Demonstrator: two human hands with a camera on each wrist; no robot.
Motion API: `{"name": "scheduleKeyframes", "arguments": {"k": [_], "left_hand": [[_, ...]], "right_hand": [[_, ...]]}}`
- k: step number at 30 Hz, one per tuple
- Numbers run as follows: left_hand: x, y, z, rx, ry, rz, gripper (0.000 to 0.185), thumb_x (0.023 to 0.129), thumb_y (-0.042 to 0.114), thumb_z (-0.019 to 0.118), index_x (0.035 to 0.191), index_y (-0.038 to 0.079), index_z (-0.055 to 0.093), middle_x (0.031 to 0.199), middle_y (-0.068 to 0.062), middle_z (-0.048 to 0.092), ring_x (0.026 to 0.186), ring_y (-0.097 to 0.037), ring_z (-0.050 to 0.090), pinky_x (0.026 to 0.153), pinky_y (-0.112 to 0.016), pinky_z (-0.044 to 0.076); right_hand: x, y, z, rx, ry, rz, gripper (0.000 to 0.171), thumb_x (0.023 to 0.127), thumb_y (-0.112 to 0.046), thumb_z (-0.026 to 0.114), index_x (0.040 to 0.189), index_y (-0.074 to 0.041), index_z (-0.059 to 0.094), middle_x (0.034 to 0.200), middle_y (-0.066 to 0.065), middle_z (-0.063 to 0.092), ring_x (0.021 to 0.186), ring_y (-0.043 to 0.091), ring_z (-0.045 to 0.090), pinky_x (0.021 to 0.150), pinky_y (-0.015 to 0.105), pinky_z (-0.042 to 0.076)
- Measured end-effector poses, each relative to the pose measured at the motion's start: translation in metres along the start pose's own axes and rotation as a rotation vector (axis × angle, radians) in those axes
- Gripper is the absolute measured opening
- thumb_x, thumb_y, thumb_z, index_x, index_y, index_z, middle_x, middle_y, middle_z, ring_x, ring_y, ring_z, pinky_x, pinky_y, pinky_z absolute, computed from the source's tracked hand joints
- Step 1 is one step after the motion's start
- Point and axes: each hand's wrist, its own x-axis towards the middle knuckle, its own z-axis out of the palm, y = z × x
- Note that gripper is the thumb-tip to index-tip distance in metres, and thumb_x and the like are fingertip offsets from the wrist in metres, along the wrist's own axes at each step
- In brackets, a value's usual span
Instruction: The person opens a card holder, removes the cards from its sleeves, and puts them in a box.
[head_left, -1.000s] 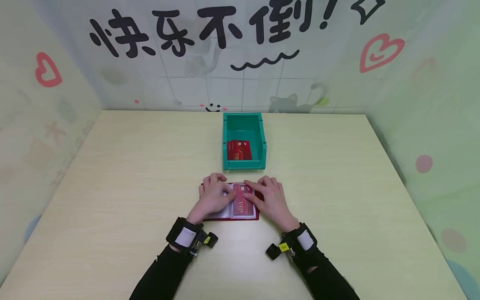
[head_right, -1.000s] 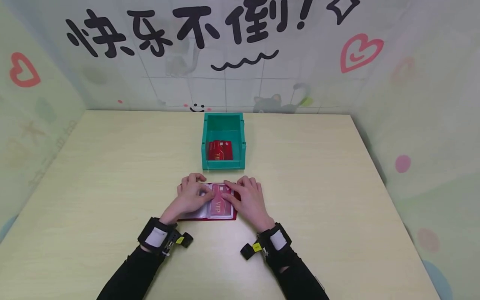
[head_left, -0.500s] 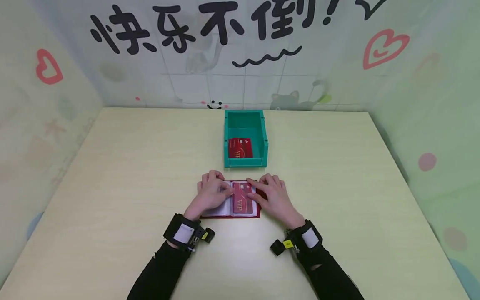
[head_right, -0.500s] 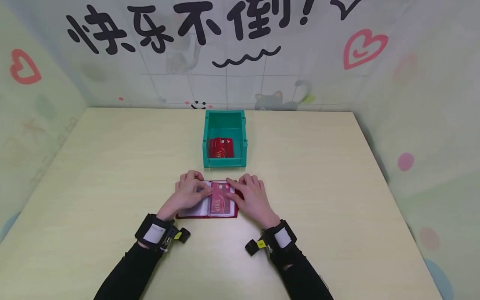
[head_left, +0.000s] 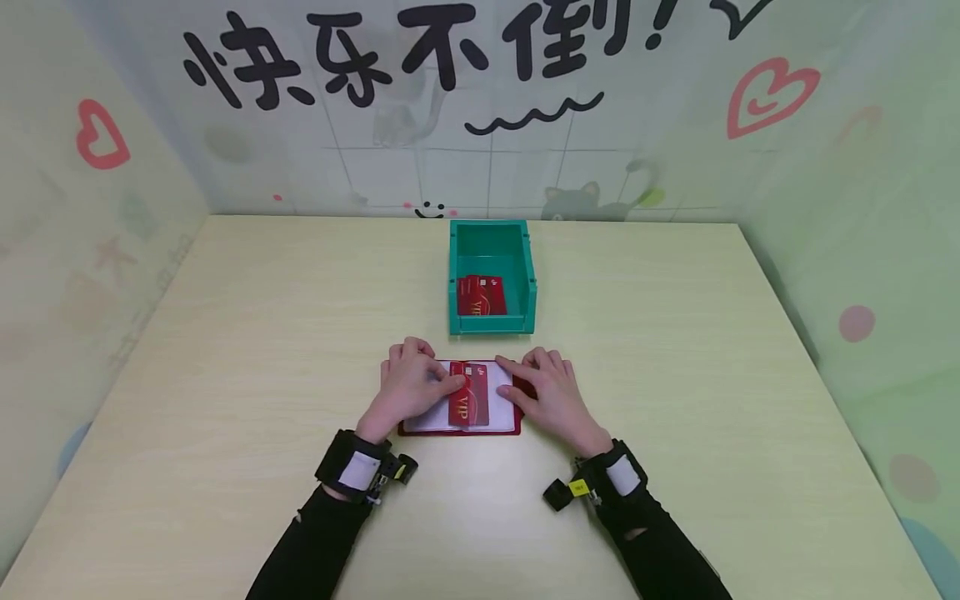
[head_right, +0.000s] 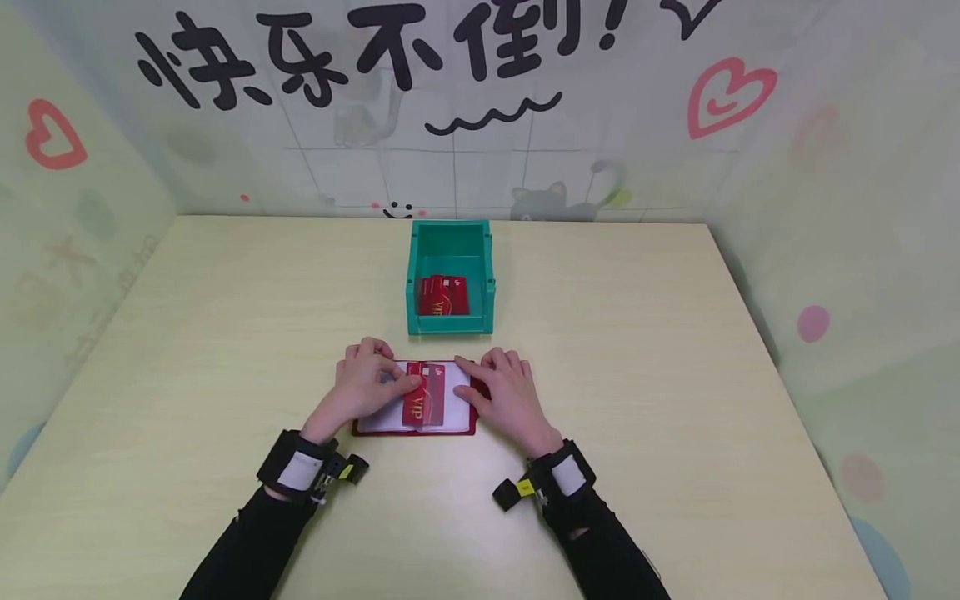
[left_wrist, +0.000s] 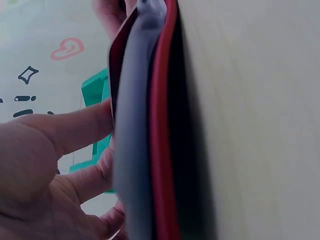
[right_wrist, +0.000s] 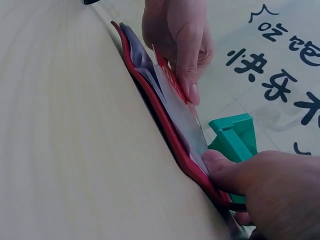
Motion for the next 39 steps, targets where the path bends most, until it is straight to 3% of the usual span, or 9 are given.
{"name": "scheduleKeyframes", "arguments": {"k": [7,12,15,19,23,27,31,34,39], "left_hand": [[-0.001,-0.008,-0.015,0.005,0.012,-0.019,0.029,0.09,0.028,0.074,0.091,0.0,0.078,0.124,-0.018,0.051,0.128,-0.038,0.036,0.105,-0.056,0.036],[-0.004,-0.013,-0.024,-0.031,0.022,-0.011,0.026,0.092,0.026,0.072,0.091,0.0,0.077,0.127,-0.019,0.057,0.128,-0.038,0.042,0.096,-0.049,0.053],[-0.005,-0.014,-0.03,-0.07,0.048,0.01,0.026,0.094,0.024,0.071,0.094,-0.002,0.076,0.133,-0.021,0.057,0.13,-0.039,0.044,0.093,-0.049,0.057],[-0.004,-0.012,-0.041,-0.129,0.057,0.038,0.026,0.096,0.023,0.068,0.1,-0.002,0.074,0.118,-0.02,0.067,0.107,-0.032,0.059,0.081,-0.038,0.057],[0.001,-0.002,-0.049,-0.182,0.075,0.063,0.026,0.098,0.023,0.066,0.106,-0.001,0.07,0.103,-0.019,0.073,0.087,-0.026,0.066,0.073,-0.029,0.056],[0.01,0.015,-0.051,-0.236,0.116,0.094,0.028,0.098,0.019,0.066,0.116,-0.002,0.062,0.109,-0.022,0.074,0.095,-0.032,0.072,0.083,-0.039,0.061],[0.024,0.032,-0.051,-0.278,0.146,0.144,0.042,0.097,0.015,0.066,0.133,0.001,0.051,0.11,-0.022,0.073,0.098,-0.034,0.073,0.088,-0.043,0.061],[0.037,0.043,-0.05,-0.251,0.175,0.212,0.051,0.097,0.012,0.067,0.141,0.004,0.045,0.105,-0.021,0.073,0.092,-0.032,0.072,0.086,-0.043,0.061],[0.059,0.06,-0.046,-0.138,0.216,0.318,0.048,0.097,0.011,0.066,0.142,0.008,0.05,0.1,-0.018,0.07,0.085,-0.028,0.067,0.076,-0.039,0.061]], "right_hand": [[-0.003,0.005,0.005,0.041,0.103,-0.045,0.046,0.087,-0.032,0.078,0.13,-0.016,0.069,0.096,0.006,0.057,0.096,0.022,0.048,0.084,0.038,0.035],[-0.005,0.007,0.007,0.058,0.132,-0.062,0.045,0.086,-0.032,0.079,0.127,-0.015,0.071,0.095,0.006,0.058,0.094,0.021,0.049,0.083,0.037,0.036],[-0.006,0.007,0.007,0.069,0.137,-0.065,0.045,0.086,-0.031,0.079,0.127,-0.015,0.071,0.095,0.007,0.059,0.093,0.022,0.049,0.083,0.037,0.036],[-0.006,0.006,0.006,0.081,0.145,-0.063,0.044,0.085,-0.03,0.08,0.126,-0.015,0.072,0.094,0.007,0.058,0.094,0.022,0.05,0.083,0.037,0.036],[-0.005,0.006,0.005,0.082,0.144,-0.063,0.043,0.086,-0.03,0.08,0.125,-0.015,0.072,0.095,0.006,0.059,0.094,0.021,0.05,0.083,0.037,0.037],[-0.005,0.008,0.005,0.077,0.143,-0.07,0.042,0.087,-0.031,0.079,0.125,-0.015,0.072,0.095,0.006,0.06,0.094,0.021,0.05,0.083,0.036,0.037],[-0.005,0.008,0.006,0.073,0.144,-0.082,0.041,0.088,-0.031,0.077,0.126,-0.015,0.072,0.095,0.006,0.06,0.093,0.02,0.05,0.082,0.035,0.036],[-0.005,0.008,0.006,0.074,0.146,-0.089,0.04,0.088,-0.031,0.077,0.125,-0.015,0.072,0.094,0.005,0.059,0.093,0.02,0.05,0.082,0.035,0.036],[-0.006,0.009,0.005,0.07,0.151,-0.094,0.04,0.089,-0.031,0.076,0.125,-0.016,0.072,0.093,0.005,0.059,0.092,0.02,0.049,0.082,0.035,0.036]]}}
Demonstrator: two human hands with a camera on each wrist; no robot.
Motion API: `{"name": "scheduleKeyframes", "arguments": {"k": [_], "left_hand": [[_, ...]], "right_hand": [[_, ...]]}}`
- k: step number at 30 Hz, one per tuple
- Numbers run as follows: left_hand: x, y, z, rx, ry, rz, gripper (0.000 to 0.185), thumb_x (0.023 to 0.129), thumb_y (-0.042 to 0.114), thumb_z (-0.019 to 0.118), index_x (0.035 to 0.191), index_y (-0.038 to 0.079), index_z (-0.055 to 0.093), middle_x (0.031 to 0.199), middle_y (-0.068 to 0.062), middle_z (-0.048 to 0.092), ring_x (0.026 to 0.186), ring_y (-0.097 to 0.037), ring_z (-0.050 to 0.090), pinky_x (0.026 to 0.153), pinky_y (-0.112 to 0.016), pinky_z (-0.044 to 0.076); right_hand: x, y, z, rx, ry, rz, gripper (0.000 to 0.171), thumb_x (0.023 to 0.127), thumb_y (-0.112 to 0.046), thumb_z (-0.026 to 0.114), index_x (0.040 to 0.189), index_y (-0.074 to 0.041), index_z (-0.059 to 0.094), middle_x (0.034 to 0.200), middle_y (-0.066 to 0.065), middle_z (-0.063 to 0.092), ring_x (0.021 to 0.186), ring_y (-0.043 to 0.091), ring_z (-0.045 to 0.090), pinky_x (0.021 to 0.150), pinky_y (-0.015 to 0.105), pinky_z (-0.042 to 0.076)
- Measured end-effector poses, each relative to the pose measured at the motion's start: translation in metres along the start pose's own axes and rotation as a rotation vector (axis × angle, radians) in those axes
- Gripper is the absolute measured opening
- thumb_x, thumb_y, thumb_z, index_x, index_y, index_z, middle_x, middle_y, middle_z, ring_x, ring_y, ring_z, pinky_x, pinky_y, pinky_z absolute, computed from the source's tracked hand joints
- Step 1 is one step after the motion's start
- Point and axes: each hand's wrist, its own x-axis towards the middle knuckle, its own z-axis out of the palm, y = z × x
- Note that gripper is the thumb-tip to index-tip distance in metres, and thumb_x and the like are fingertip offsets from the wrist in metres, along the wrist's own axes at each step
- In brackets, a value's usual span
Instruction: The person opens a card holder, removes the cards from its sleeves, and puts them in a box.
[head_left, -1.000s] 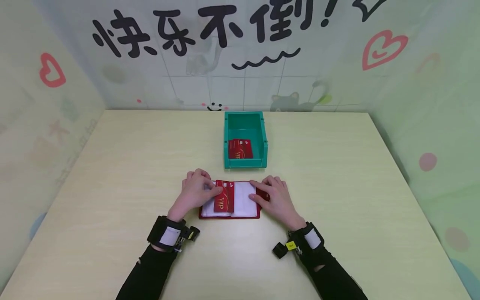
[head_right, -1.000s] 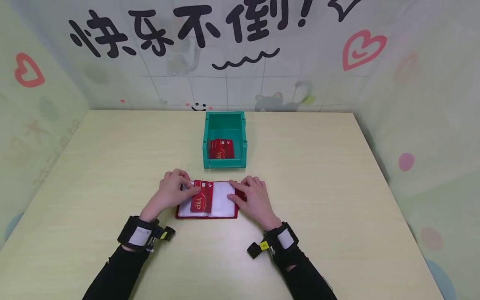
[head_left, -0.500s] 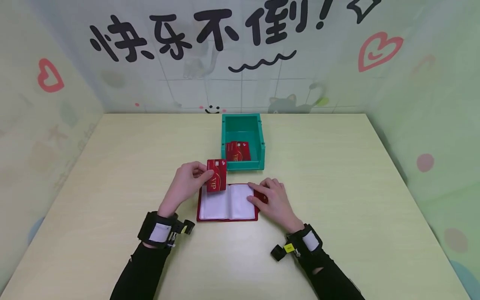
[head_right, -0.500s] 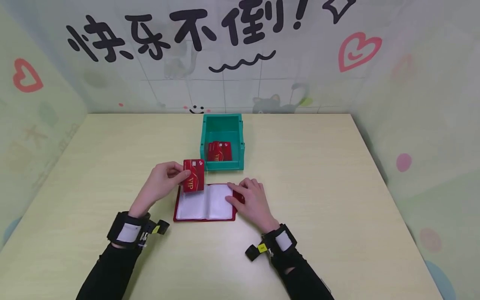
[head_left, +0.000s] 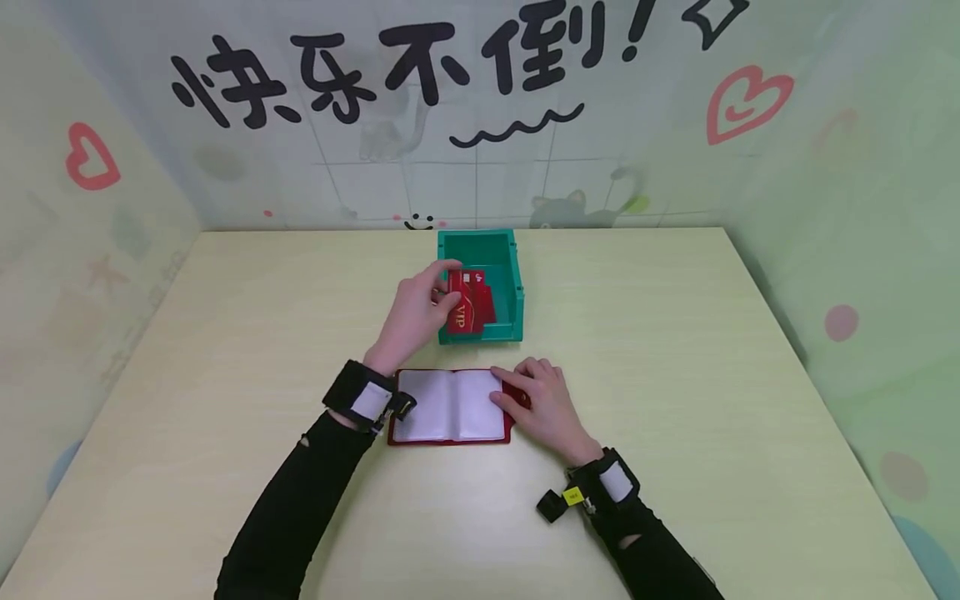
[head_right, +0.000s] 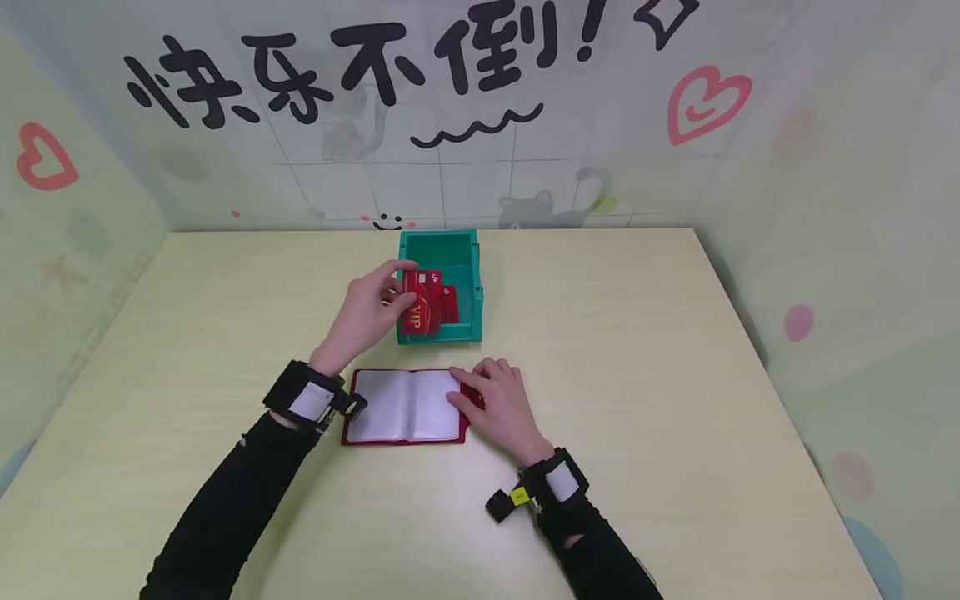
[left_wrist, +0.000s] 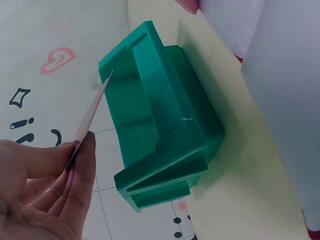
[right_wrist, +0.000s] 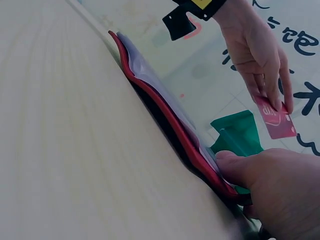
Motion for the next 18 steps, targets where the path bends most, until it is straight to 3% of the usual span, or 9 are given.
{"name": "scheduleKeyframes", "arguments": {"k": [3,5,9,12,18], "left_hand": [[0.013,0.003,0.006,0.068,0.0,0.026,0.046,0.098,0.013,0.065,0.142,0.009,0.052,0.101,-0.016,0.07,0.086,-0.027,0.065,0.077,-0.039,0.06],[0.021,0.003,0.01,0.152,0.002,0.042,0.046,0.098,0.016,0.065,0.142,0.01,0.053,0.102,-0.016,0.071,0.091,-0.028,0.064,0.09,-0.041,0.056],[0.035,0.0,0.016,0.325,-0.008,0.059,0.046,0.096,0.021,0.068,0.14,0.012,0.056,0.109,-0.014,0.073,0.111,-0.03,0.058,0.113,-0.049,0.033],[0.043,-0.005,0.022,0.418,-0.044,0.053,0.045,0.095,0.022,0.07,0.137,0.012,0.059,0.116,-0.013,0.072,0.123,-0.031,0.051,0.117,-0.054,0.02],[0.055,-0.008,0.033,0.592,-0.099,0.063,0.046,0.093,0.025,0.072,0.136,0.013,0.06,0.119,-0.013,0.072,0.128,-0.03,0.046,0.12,-0.059,0.012]], "right_hand": [[0.0,0.0,0.0,0.001,0.003,-0.003,0.039,0.089,-0.03,0.077,0.125,-0.015,0.073,0.093,0.005,0.059,0.092,0.02,0.049,0.082,0.035,0.036],[0.0,0.0,0.001,0.001,0.005,-0.005,0.039,0.089,-0.03,0.077,0.124,-0.015,0.073,0.093,0.005,0.059,0.092,0.02,0.049,0.082,0.035,0.036],[0.0,0.0,0.001,0.005,0.005,-0.007,0.038,0.089,-0.03,0.076,0.124,-0.015,0.073,0.092,0.005,0.058,0.091,0.021,0.049,0.081,0.035,0.035],[0.0,0.0,0.001,0.006,0.007,-0.007,0.038,0.089,-0.03,0.076,0.124,-0.015,0.073,0.092,0.005,0.058,0.091,0.021,0.049,0.081,0.035,0.035],[-0.001,0.001,0.0,0.003,0.016,-0.014,0.037,0.089,-0.03,0.076,0.123,-0.016,0.073,0.091,0.005,0.058,0.091,0.02,0.049,0.081,0.035,0.034]]}}
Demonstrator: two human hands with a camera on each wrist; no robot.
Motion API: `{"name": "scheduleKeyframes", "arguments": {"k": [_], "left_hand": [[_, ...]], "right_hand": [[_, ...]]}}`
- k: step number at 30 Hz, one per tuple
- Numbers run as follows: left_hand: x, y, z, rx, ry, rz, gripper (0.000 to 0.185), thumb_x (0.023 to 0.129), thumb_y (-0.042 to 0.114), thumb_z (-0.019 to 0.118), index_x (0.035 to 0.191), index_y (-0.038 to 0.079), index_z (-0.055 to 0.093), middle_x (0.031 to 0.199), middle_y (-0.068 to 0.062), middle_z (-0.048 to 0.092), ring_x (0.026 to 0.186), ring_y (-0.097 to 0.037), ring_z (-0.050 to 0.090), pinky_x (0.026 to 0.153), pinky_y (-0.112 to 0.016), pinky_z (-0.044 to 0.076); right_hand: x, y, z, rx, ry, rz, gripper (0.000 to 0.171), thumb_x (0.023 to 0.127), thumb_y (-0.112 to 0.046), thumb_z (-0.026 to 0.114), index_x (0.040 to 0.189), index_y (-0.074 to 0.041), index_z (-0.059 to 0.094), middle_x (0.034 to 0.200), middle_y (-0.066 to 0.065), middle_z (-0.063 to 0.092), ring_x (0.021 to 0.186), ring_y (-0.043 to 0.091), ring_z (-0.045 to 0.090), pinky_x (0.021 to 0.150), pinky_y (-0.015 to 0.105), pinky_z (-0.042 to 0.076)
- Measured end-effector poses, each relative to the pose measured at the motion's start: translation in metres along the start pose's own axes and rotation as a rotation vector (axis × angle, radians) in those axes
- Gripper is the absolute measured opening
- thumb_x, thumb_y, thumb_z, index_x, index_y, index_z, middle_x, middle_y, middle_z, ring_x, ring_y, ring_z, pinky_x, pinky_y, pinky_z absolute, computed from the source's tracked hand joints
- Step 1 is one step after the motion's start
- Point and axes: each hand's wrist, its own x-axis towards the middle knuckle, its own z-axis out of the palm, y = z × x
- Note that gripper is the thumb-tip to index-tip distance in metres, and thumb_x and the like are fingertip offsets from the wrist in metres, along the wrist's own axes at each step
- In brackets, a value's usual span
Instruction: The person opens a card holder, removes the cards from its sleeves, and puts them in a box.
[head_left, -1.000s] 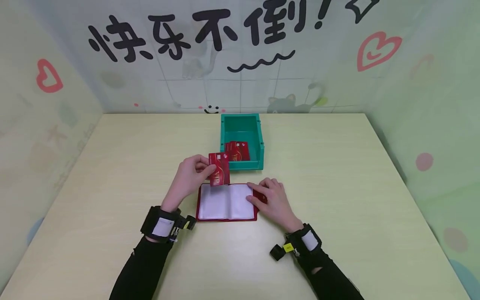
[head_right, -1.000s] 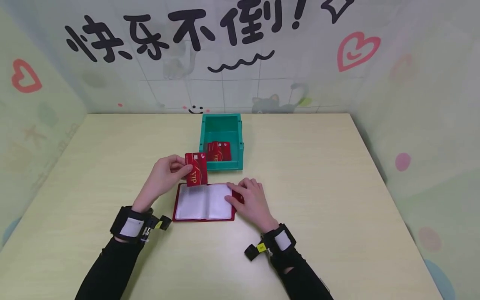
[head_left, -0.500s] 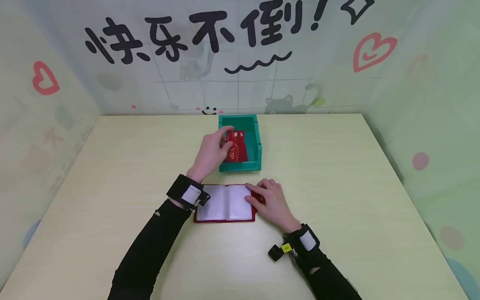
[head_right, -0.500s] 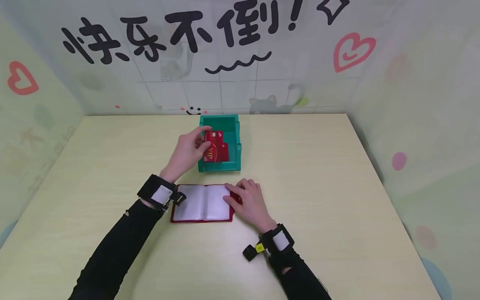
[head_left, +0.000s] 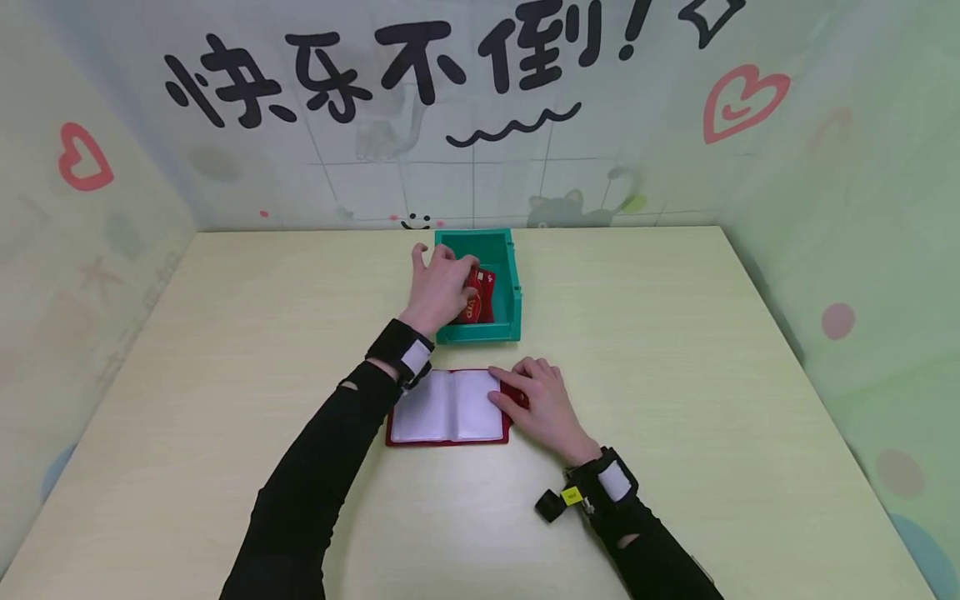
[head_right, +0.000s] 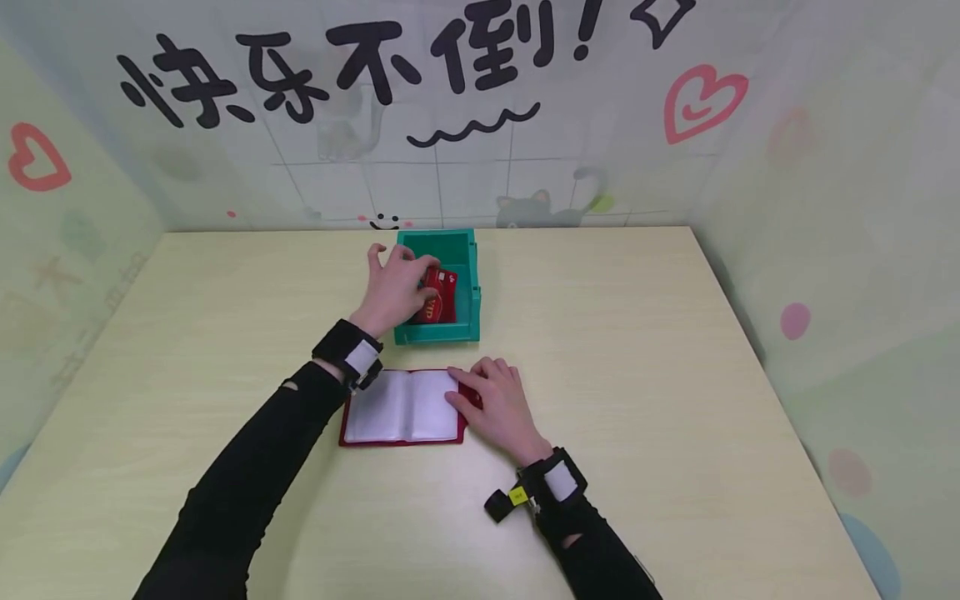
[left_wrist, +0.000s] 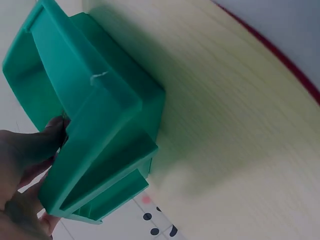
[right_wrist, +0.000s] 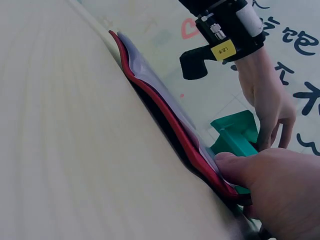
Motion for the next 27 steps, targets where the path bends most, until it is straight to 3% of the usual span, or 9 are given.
{"name": "scheduleKeyframes", "arguments": {"k": [3,7,11,18,27], "left_hand": [[0.003,0.002,0.002,0.104,-0.022,0.006,0.046,0.092,0.028,0.073,0.135,0.014,0.063,0.114,-0.012,0.074,0.129,-0.031,0.044,0.121,-0.061,0.011],[0.005,0.003,0.004,0.194,-0.049,0.001,0.036,0.09,0.033,0.075,0.119,0.013,0.071,0.111,-0.014,0.075,0.135,-0.033,0.04,0.123,-0.062,0.007],[0.008,0.003,0.007,0.229,-0.057,-0.002,0.033,0.088,0.037,0.075,0.107,0.011,0.073,0.111,-0.016,0.073,0.142,-0.035,0.036,0.125,-0.063,0.005],[0.01,0.002,0.011,0.276,-0.067,-0.016,0.034,0.09,0.04,0.073,0.106,0.01,0.075,0.111,-0.016,0.073,0.145,-0.036,0.033,0.125,-0.062,0.003],[0.007,0.002,0.013,0.331,-0.106,-0.01,0.023,0.092,0.032,0.072,0.106,0.015,0.078,0.131,-0.015,0.065,0.151,-0.036,0.025,0.126,-0.061,0.0]], "right_hand": [[0.0,-0.001,-0.001,0.001,0.008,-0.007,0.037,0.089,-0.029,0.076,0.123,-0.015,0.074,0.091,0.004,0.058,0.09,0.02,0.048,0.08,0.035,0.034],[0.001,-0.001,0.0,-0.001,0.005,-0.006,0.036,0.089,-0.03,0.076,0.123,-0.015,0.074,0.09,0.004,0.058,0.089,0.02,0.048,0.08,0.034,0.033],[0.001,-0.001,0.0,0.002,0.001,-0.002,0.036,0.089,-0.029,0.076,0.123,-0.015,0.074,0.091,0.005,0.058,0.09,0.021,0.049,0.08,0.034,0.033],[0.001,-0.003,-0.002,0.01,-0.007,0.006,0.037,0.089,-0.03,0.076,0.123,-0.015,0.073,0.092,0.005,0.059,0.091,0.02,0.049,0.08,0.034,0.034],[0.0,-0.003,-0.003,0.011,-0.01,0.014,0.037,0.089,-0.03,0.076,0.124,-0.015,0.073,0.093,0.005,0.059,0.092,0.021,0.05,0.081,0.034,0.034]]}}
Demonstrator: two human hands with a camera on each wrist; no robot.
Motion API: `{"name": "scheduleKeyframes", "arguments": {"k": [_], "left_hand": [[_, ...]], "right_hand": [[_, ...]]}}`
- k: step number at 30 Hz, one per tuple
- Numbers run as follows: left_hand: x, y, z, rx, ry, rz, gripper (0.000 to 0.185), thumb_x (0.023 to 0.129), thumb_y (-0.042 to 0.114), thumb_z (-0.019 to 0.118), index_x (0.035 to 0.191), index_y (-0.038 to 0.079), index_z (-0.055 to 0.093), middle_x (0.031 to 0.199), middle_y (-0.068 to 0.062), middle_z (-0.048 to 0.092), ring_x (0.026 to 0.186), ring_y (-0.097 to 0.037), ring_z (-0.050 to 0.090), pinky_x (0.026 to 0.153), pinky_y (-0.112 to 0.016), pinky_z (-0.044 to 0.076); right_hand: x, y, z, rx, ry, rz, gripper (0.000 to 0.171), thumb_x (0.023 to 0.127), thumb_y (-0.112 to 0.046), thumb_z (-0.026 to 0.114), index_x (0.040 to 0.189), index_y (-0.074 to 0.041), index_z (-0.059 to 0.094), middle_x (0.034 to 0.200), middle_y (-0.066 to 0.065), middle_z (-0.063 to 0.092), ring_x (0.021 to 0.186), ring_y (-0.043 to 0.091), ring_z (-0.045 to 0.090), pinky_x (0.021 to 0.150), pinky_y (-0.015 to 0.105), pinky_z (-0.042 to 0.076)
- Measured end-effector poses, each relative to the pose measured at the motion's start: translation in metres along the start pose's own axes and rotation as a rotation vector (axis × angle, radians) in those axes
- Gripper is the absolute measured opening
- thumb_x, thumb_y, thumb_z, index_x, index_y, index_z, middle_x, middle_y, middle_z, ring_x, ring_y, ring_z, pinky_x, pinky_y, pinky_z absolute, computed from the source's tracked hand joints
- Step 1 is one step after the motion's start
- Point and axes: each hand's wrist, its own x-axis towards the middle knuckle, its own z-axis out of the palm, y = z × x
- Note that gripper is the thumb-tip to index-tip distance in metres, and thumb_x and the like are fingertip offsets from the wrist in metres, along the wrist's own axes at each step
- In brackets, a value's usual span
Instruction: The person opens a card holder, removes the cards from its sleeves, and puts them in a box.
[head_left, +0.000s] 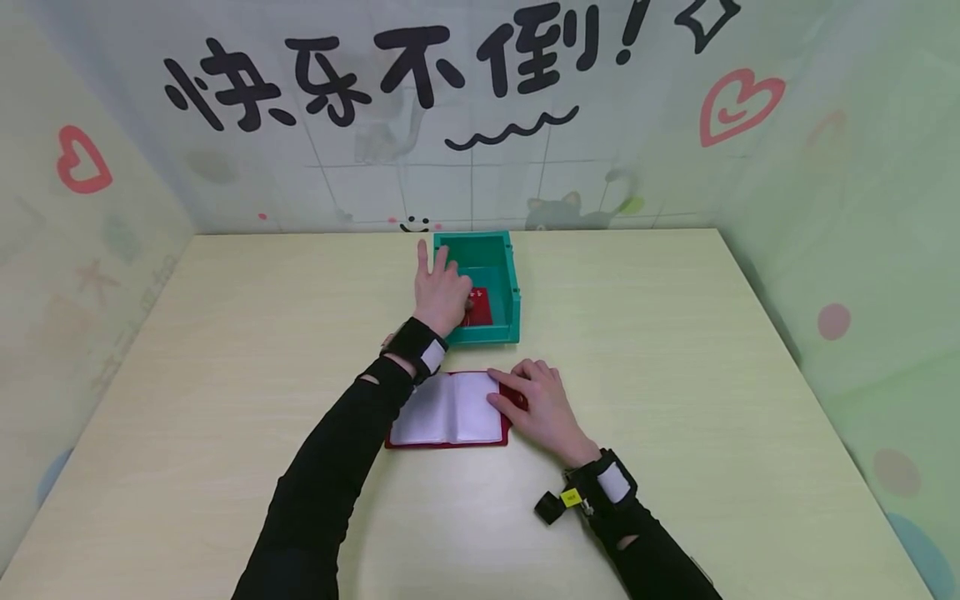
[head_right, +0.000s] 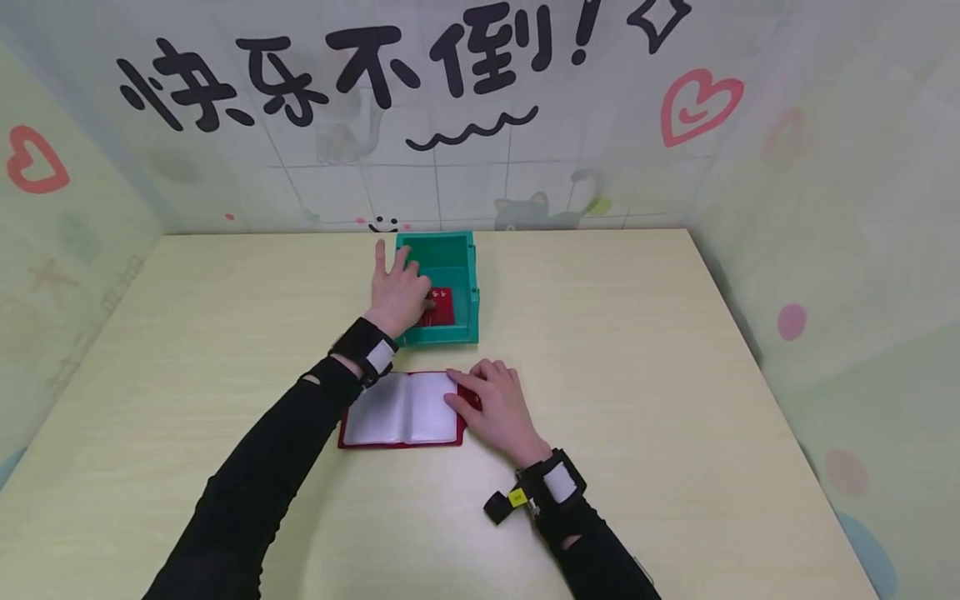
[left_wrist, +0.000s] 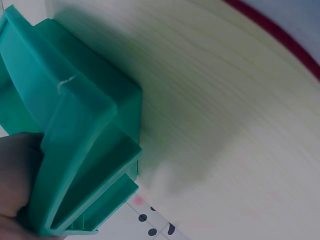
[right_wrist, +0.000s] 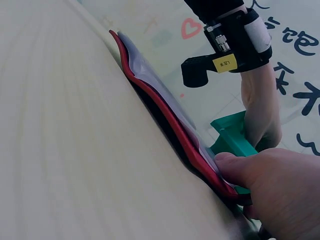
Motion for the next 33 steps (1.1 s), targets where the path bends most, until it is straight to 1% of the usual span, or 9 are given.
{"name": "scheduleKeyframes", "arguments": {"k": [4,7,12,17,20,23,27,30,33], "left_hand": [[-0.004,-0.003,0.001,-0.083,0.022,0.005,0.02,0.095,0.029,0.069,0.105,0.013,0.077,0.129,-0.014,0.066,0.152,-0.035,0.024,0.125,-0.062,-0.001],[-0.012,-0.007,-0.001,-0.203,0.076,0.012,0.027,0.099,0.031,0.064,0.115,0.011,0.073,0.133,-0.014,0.061,0.153,-0.034,0.024,0.125,-0.063,0.001],[-0.035,-0.02,-0.005,-0.455,0.194,0.025,0.045,0.103,0.035,0.056,0.139,0.008,0.057,0.148,-0.015,0.049,0.151,-0.035,0.026,0.125,-0.059,0.012],[-0.063,-0.046,0.001,-0.612,0.235,-0.011,0.053,0.104,0.038,0.052,0.144,0.003,0.05,0.15,-0.019,0.046,0.147,-0.036,0.033,0.123,-0.058,0.022],[-0.079,-0.065,0.012,-0.628,0.216,-0.054,0.055,0.105,0.039,0.05,0.145,0.001,0.049,0.15,-0.021,0.046,0.146,-0.038,0.035,0.122,-0.059,0.024],[-0.091,-0.083,0.022,-0.607,0.166,-0.103,0.058,0.106,0.038,0.047,0.148,-0.001,0.044,0.154,-0.024,0.042,0.148,-0.041,0.032,0.122,-0.061,0.022],[-0.102,-0.101,0.029,-0.549,0.089,-0.169,0.065,0.107,0.042,0.041,0.155,0.0,0.032,0.161,-0.027,0.029,0.153,-0.046,0.02,0.123,-0.064,0.015],[-0.108,-0.11,0.031,-0.502,0.052,-0.203,0.069,0.106,0.047,0.038,0.158,0.002,0.026,0.164,-0.028,0.021,0.154,-0.048,0.013,0.122,-0.066,0.012],[-0.112,-0.116,0.032,-0.471,0.032,-0.225,0.072,0.106,0.051,0.035,0.16,0.005,0.021,0.166,-0.027,0.013,0.155,-0.049,0.008,0.123,-0.067,0.009]], "right_hand": [[0.0,0.0,0.001,-0.005,0.003,-0.003,0.038,0.089,-0.03,0.076,0.124,-0.015,0.073,0.092,0.005,0.059,0.091,0.02,0.049,0.08,0.034,0.034],[0.0,0.0,0.002,-0.012,0.006,-0.007,0.038,0.088,-0.03,0.076,0.123,-0.015,0.073,0.092,0.005,0.059,0.091,0.02,0.049,0.08,0.033,0.034],[0.001,-0.001,0.001,-0.002,-0.005,0.003,0.039,0.088,-0.03,0.076,0.124,-0.014,0.073,0.093,0.006,0.06,0.091,0.021,0.05,0.081,0.035,0.036],[0.0,0.0,-0.003,0.046,-0.033,0.029,0.041,0.09,-0.031,0.074,0.128,-0.014,0.07,0.095,0.003,0.06,0.091,0.016,0.048,0.081,0.032,0.035],[0.001,0.002,-0.012,0.101,-0.045,0.042,0.041,0.094,-0.03,0.07,0.131,-0.013,0.068,0.099,0.003,0.061,0.092,0.015,0.049,0.08,0.032,0.038],[0.004,0.008,-0.025,0.099,-0.042,0.057,0.042,0.098,-0.03,0.064,0.135,-0.01,0.065,0.107,0.009,0.064,0.099,0.021,0.054,0.085,0.038,0.047],[0.013,0.027,-0.049,-0.087,-0.019,0.092,0.049,0.1,-0.036,0.058,0.141,-0.008,0.059,0.128,0.019,0.061,0.123,0.035,0.053,0.105,0.055,0.044],[0.021,0.045,-0.068,-0.266,-0.008,0.136,0.057,0.101,-0.042,0.055,0.146,-0.008,0.052,0.145,0.023,0.051,0.138,0.041,0.042,0.115,0.061,0.033],[0.028,0.061,-0.084,-0.379,-0.01,0.187,0.064,0.101,-0.046,0.052,0.151,-0.006,0.045,0.156,0.025,0.039,0.147,0.044,0.03,0.119,0.063,0.025]]}}
